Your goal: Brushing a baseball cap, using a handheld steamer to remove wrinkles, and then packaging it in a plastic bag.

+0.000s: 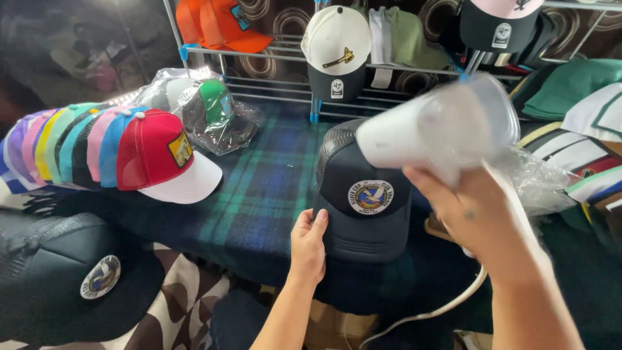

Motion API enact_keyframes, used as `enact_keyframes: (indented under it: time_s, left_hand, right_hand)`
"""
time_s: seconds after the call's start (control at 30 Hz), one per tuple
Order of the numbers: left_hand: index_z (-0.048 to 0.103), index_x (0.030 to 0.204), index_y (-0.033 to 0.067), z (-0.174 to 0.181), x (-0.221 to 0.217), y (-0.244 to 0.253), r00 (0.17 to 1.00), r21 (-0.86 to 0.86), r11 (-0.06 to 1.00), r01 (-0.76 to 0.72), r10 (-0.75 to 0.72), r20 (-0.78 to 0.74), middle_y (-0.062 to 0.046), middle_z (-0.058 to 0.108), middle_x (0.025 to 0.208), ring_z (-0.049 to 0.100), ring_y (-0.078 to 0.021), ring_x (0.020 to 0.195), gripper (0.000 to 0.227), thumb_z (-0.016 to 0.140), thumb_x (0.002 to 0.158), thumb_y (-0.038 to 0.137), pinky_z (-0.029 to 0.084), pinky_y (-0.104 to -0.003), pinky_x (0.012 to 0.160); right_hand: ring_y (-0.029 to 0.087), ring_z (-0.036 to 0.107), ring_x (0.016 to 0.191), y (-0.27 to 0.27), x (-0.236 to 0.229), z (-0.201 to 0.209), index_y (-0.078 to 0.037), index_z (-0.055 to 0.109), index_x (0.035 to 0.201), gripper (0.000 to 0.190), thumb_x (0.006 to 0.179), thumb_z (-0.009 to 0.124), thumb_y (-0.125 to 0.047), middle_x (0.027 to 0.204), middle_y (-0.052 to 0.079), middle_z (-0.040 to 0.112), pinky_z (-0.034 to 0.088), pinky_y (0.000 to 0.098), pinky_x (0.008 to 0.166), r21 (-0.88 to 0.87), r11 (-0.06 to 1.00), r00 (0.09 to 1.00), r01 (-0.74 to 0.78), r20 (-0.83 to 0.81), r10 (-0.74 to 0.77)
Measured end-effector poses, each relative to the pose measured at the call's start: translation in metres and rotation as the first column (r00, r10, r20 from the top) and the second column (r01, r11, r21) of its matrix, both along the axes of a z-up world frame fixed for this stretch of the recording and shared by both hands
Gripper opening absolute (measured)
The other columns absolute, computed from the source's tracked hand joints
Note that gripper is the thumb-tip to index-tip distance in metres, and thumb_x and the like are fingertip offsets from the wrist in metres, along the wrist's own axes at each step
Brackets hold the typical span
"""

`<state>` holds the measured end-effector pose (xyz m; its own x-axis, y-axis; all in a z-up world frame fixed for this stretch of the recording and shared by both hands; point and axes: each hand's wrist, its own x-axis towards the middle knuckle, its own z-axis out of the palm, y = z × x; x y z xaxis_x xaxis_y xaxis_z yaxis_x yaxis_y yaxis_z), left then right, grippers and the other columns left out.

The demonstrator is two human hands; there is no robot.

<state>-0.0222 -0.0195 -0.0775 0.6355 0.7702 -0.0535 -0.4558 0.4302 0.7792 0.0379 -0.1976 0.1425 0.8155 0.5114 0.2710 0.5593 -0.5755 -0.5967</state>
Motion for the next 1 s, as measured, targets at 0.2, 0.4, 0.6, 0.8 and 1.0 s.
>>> enact_keyframes:
  time_s: [0.2, 0.4, 0.6, 0.8, 1.0]
  left_hand:
    - [0.054, 0.102, 0.0066, -0.011, 0.005, 0.001, 0.995, -0.008, 1.000, -0.005, 0.005, 0.098, -0.011, 0.071, 0.099, 0.067, -0.0181, 0.093, 0.013, 0.062, 0.102, 0.017, 0.057, -0.032, 0.086]
    - [0.057, 0.101, 0.0055, 0.000, 0.000, -0.002, 0.995, -0.038, 0.999, 0.027, -0.023, 0.095, -0.014, 0.074, 0.098, 0.072, -0.0219, 0.090, 0.014, 0.061, 0.102, 0.018, 0.060, -0.034, 0.080]
    - [0.055, 0.097, 0.0071, -0.020, 0.010, 0.003, 0.974, -0.042, 0.999, 0.022, -0.012, 0.225, -0.014, 0.074, 0.095, 0.070, -0.0206, 0.085, 0.014, 0.065, 0.099, 0.018, 0.058, -0.034, 0.078]
    - [0.053, 0.113, 0.0100, -0.013, 0.005, 0.006, 0.996, -0.029, 0.999, 0.023, -0.026, -0.087, 0.000, 0.052, 0.095, 0.047, -0.0111, 0.097, 0.032, 0.067, 0.095, 0.033, 0.037, -0.026, 0.088]
    - [0.058, 0.094, 0.0124, -0.013, -0.002, 0.005, 0.997, -0.018, 0.997, 0.071, -0.070, 0.014, 0.005, 0.052, 0.069, 0.039, -0.0042, 0.045, 0.020, 0.063, 0.101, 0.030, 0.025, -0.021, 0.033]
  right_hand:
    - [0.027, 0.069, 0.111, -0.002, 0.017, 0.016, -0.023, 0.068, 0.130, 0.054, 0.086, 0.060, -0.052, 0.116, 0.006, 0.078, 0.048, 0.0436, 0.095, -0.109, 0.993, 0.997, -0.054, -0.058, 0.048]
    - [0.022, 0.059, 0.120, -0.085, 0.124, -0.196, -0.017, 0.075, 0.115, 0.037, 0.080, 0.084, -0.008, 0.133, 0.007, 0.063, 0.052, 0.0433, 0.102, 0.303, 0.855, 0.838, -0.420, 0.492, 0.237]
    - [0.058, 0.060, 0.110, -0.087, 0.134, -0.283, -0.029, 0.069, 0.125, 0.049, 0.079, 0.088, -0.030, 0.137, 0.026, 0.050, 0.052, 0.0700, 0.088, -0.057, 0.997, 0.400, -0.050, 0.914, 0.072]
    - [0.031, 0.074, 0.086, -0.038, 0.047, -0.218, -0.024, 0.060, 0.121, 0.058, 0.067, 0.078, -0.033, 0.120, -0.003, 0.064, 0.058, 0.0518, 0.066, -0.235, 0.968, 0.873, -0.090, 0.449, 0.190]
    - [0.026, 0.076, 0.092, -0.036, 0.019, -0.158, -0.039, 0.065, 0.115, 0.050, 0.065, 0.070, -0.038, 0.105, -0.013, 0.072, 0.053, 0.0428, 0.076, -0.293, 0.947, 0.984, -0.131, 0.081, 0.161]
